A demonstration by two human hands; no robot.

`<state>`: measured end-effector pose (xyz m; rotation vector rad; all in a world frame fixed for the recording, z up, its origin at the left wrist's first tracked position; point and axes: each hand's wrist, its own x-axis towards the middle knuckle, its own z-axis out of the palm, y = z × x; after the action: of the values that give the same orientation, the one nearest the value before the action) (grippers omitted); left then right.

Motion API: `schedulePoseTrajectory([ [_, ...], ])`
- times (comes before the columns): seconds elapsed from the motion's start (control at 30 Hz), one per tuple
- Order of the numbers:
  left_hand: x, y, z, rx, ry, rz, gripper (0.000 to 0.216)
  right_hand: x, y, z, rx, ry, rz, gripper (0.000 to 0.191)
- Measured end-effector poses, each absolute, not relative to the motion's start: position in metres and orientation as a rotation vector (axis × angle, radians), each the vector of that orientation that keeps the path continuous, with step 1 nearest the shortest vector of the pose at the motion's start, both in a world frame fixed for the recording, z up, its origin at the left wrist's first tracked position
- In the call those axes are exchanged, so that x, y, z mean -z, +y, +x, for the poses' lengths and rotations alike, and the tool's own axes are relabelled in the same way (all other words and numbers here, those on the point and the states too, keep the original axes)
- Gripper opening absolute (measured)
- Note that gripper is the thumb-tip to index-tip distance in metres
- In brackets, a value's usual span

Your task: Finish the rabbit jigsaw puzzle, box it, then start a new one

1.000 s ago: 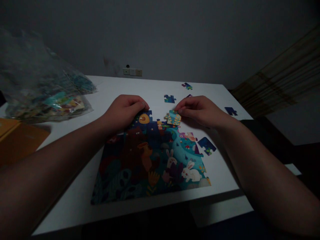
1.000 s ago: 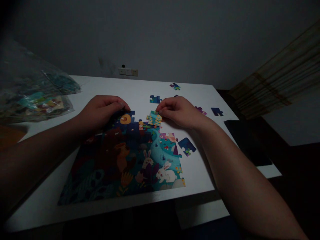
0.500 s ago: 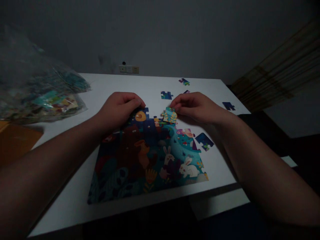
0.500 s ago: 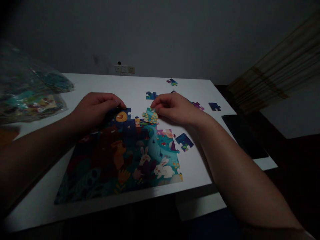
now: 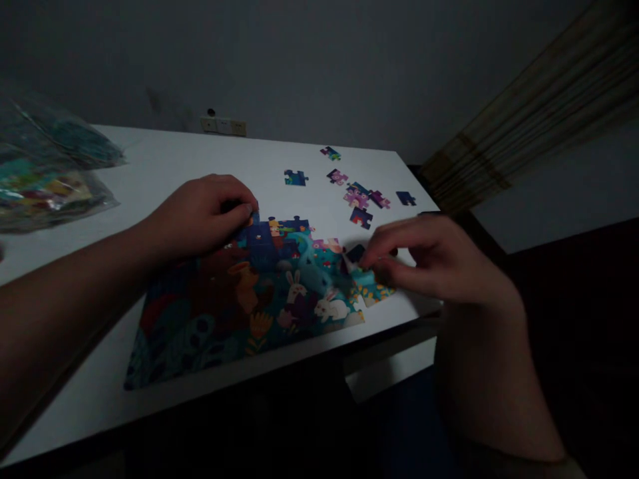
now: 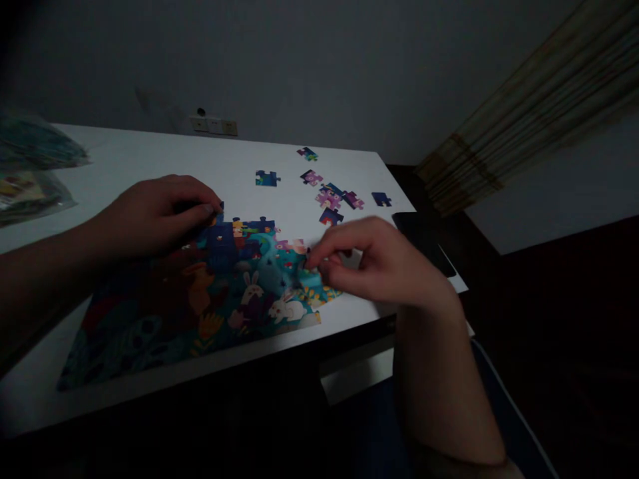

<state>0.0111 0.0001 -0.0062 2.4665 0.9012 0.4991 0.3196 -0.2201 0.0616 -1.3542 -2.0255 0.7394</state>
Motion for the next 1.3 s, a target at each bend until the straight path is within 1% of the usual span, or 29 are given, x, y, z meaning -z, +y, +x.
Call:
schedulePoseTrajectory([
  [0.1, 0.003, -0.002, 0.014, -0.512, 0.872, 2.439, 0.034, -0.03, -0.259, 0.328, -0.775, -1.806, -1.609, 0.012],
  [0.2, 0.0, -0.005, 0.016, -0.495, 0.847, 2.476, 0.037, -0.009, -0.276, 0.328, -0.78, -1.719, -1.655, 0.013],
  [0.33, -0.002, -0.007, 0.016, -0.489, 0.861, 2.497, 0.037, 0.001, -0.274, 0.32, -0.684, -1.77, -1.582, 0.015],
  [0.43, -0.002, -0.008, 0.015, -0.479, 0.845, 2.506, 0.039, 0.006, -0.271, 0.315, -0.635, -1.75, -1.538, 0.012],
  [0.53, -0.002, -0.008, 0.014, -0.434, 0.84, 2.535, 0.04, 0.012, -0.276, 0.311, -0.633, -1.543, -1.608, 0.01],
  [0.67, 0.002, -0.004, 0.012, -0.414, 0.821, 2.593, 0.04, 0.016, -0.282, 0.303, -0.662, -1.309, -1.745, 0.019],
  [0.73, 0.005, -0.001, 0.011, -0.424, 0.803, 2.616, 0.038, 0.017, -0.282, 0.299, -0.621, -1.314, -1.781, 0.018],
  [0.93, 0.005, -0.002, 0.012, -0.442, 0.775, 2.575, 0.037, 0.015, -0.282, 0.295, -0.443, -1.569, -1.638, 0.005],
  [1.1, 0.002, -0.004, 0.014, -0.412, 0.816, 2.586, 0.037, 0.016, -0.283, 0.294, -0.455, -1.619, -1.628, 0.004],
  [1.17, 0.003, -0.003, 0.014, -0.413, 0.817, 2.585, 0.037, 0.017, -0.283, 0.294, -0.446, -1.596, -1.618, 0.006],
  [1.3, 0.004, -0.003, 0.013, -0.415, 0.801, 2.57, 0.035, 0.024, -0.289, 0.299, -0.392, -1.34, -1.621, 0.025],
])
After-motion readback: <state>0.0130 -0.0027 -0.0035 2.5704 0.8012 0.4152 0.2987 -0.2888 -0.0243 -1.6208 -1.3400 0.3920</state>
